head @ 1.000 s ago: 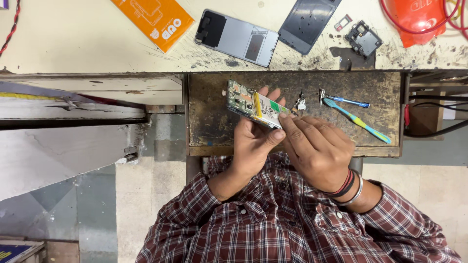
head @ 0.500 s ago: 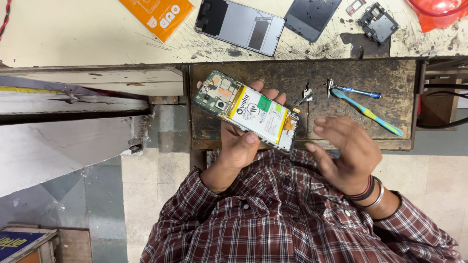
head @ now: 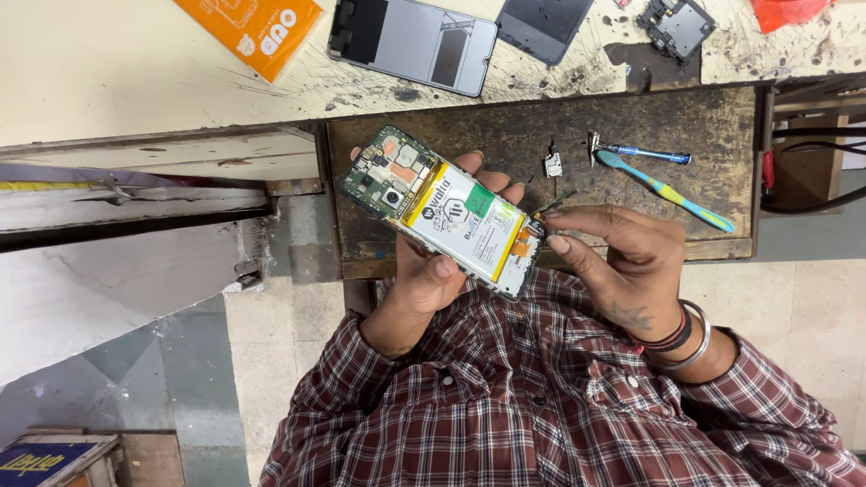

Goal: The person presses a phone on the bench, opens it to expose the internal battery, peels the backing from a new battery and presses it into the phone. They then take a new back cover, peel its adhesive liner and align it onto the phone body.

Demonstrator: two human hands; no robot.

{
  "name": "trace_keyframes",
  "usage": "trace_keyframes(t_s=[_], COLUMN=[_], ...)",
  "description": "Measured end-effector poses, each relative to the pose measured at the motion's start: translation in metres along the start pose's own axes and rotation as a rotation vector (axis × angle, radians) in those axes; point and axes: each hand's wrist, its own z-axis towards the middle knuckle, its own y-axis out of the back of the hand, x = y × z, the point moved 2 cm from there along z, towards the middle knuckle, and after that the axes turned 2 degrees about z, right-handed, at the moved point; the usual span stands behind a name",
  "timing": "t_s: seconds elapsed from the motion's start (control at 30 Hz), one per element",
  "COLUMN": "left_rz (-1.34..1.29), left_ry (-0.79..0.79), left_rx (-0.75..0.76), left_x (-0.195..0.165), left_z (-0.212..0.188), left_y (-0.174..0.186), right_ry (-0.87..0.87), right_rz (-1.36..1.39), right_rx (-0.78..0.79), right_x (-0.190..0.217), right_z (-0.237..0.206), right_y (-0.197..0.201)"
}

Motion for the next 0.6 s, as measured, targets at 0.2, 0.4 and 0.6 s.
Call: trace_keyframes(t_s=[0.2,0.4,0.6], left_rz=[0.016,0.022,0.002], left_ry=[-0.002,-0.008,-0.005], left_rx=[0.013,0.014,0.009], left_x=[0.0,-0.001,0.0005], left_z=[0.0006,-0.0001,0.0004], left_y=[0.0026,0.0007,-0.0011], right_ry=[0.018,0.218,0.461], right_rz=[0.007,-0.036,-0.233], right_rx=[0.004,-0.004,-0.005], right_x=[-0.0008,-0.0045,-0.0036], right_z=[-0.0017,-0.0024,0.0032], right_y=[-0.0018,-0.0033,-0.0018])
